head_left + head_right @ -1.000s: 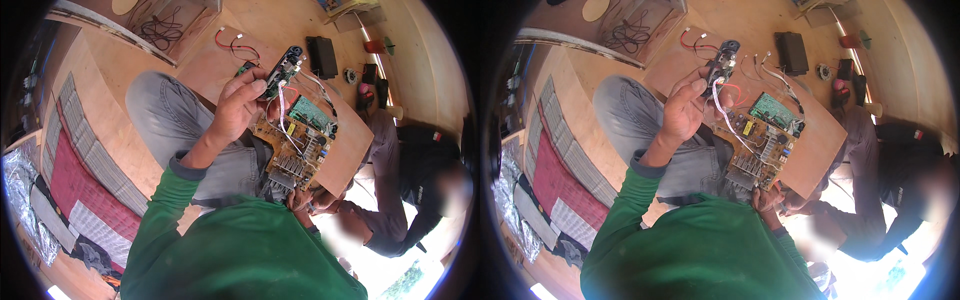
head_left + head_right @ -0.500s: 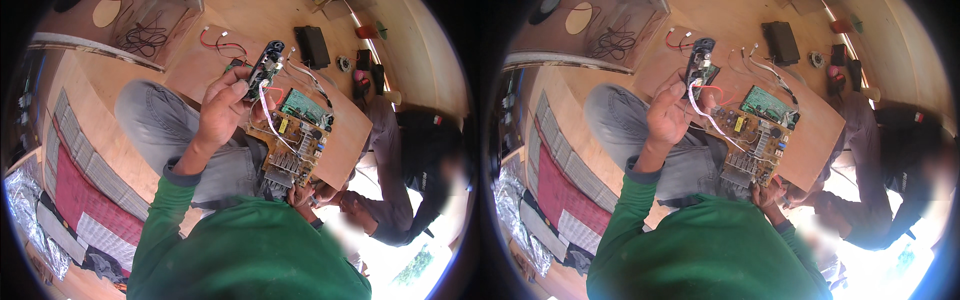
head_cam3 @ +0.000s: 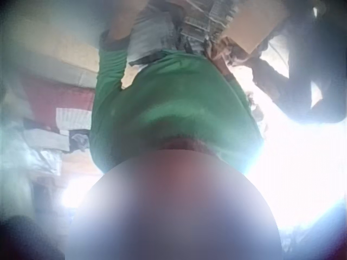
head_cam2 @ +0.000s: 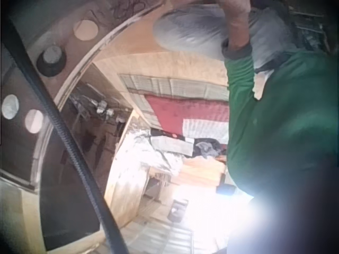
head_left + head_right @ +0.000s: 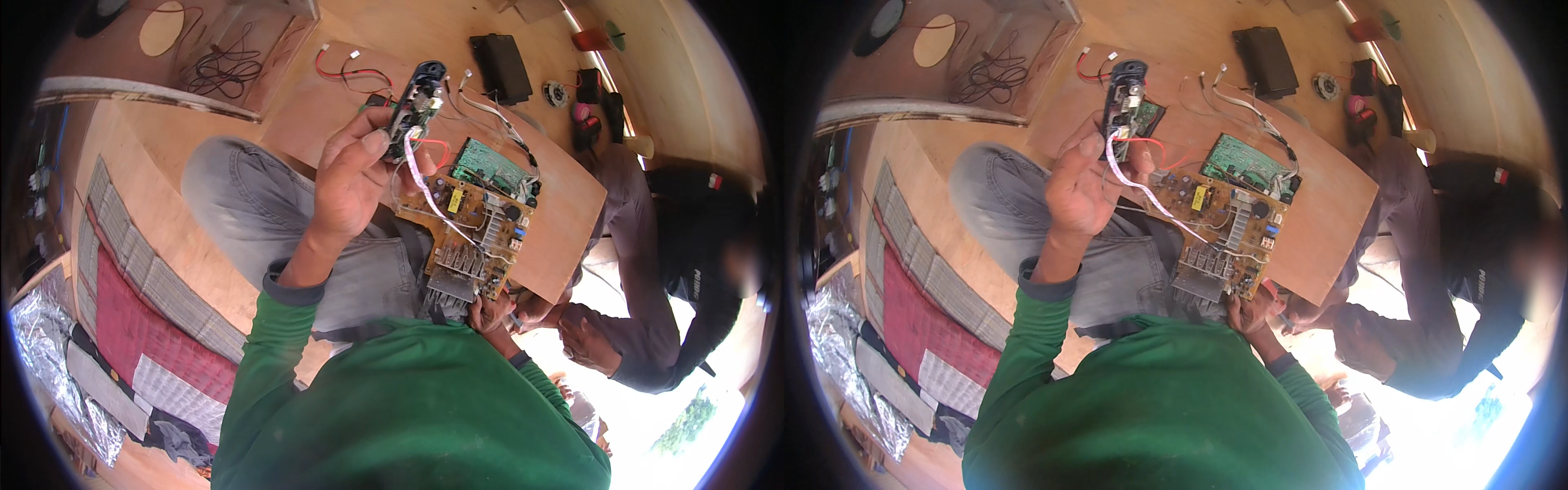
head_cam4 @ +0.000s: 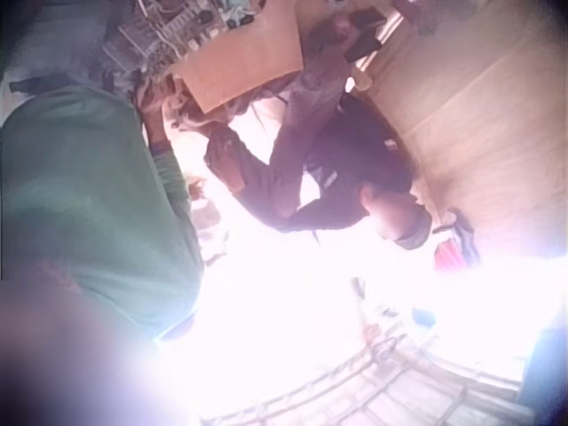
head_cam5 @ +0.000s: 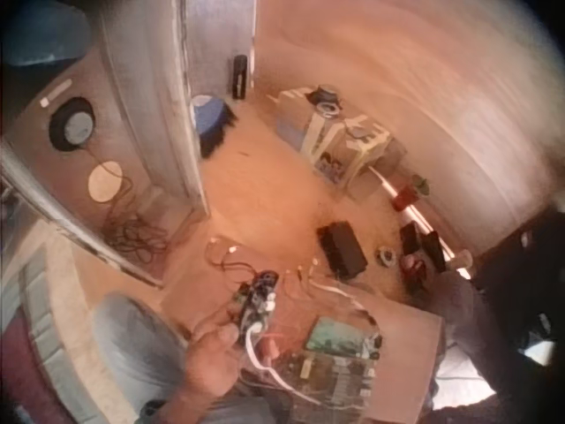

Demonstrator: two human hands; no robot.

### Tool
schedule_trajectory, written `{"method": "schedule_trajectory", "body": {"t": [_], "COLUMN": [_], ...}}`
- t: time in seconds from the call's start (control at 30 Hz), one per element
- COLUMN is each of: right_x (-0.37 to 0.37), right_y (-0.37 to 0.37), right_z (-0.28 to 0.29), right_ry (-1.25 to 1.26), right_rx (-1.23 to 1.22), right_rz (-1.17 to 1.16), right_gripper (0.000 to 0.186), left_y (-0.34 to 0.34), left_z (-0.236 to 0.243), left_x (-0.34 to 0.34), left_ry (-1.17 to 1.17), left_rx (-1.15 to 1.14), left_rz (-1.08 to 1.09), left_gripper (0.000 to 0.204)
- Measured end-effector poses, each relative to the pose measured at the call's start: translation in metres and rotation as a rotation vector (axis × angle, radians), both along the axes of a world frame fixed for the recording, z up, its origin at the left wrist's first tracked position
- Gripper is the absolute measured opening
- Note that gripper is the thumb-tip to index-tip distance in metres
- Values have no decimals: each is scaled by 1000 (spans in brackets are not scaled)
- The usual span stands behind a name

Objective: The person sits on the floor and works on a circuit board, using wire cutters to trim wires and a lighter to heat-shrink insulation. They handle a small circuit board and various wires, stripping and preparing connections.

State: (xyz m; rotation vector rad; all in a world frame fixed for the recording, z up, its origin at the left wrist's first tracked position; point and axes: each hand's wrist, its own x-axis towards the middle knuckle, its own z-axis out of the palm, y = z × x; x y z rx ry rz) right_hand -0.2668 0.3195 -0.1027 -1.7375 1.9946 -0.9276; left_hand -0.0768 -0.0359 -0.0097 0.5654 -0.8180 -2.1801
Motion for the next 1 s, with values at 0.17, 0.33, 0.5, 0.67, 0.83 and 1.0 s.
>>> {"method": "schedule_trajectory", "body": {"t": [0.17,0.33,0.5,0.67,0.83,1.0], "right_x": [0,-3,-10,-7,-8,-7], "right_y": [6,-6,-2,-34,-56,-60], "right_z": [-10,-1,59,109,105,100], "right_ry": [-84,39,84,92,54,51], "right_rx": [-4,-85,-142,-106,0,98], "right_rz": [-13,36,215,-275,-316,-264], "right_gripper": [9,9,26,40,59,59], "left_y": [1,3,1,3,3,4], "left_z": [-2,1,-3,-1,-1,-1], "left_x": [1,-2,-5,-2,-3,-6], "left_ry": [66,75,51,46,25,37], "left_rx": [37,60,66,32,53,35], "left_rz": [24,70,71,55,82,70], "left_gripper": [49,47,41,41,40,40]}}
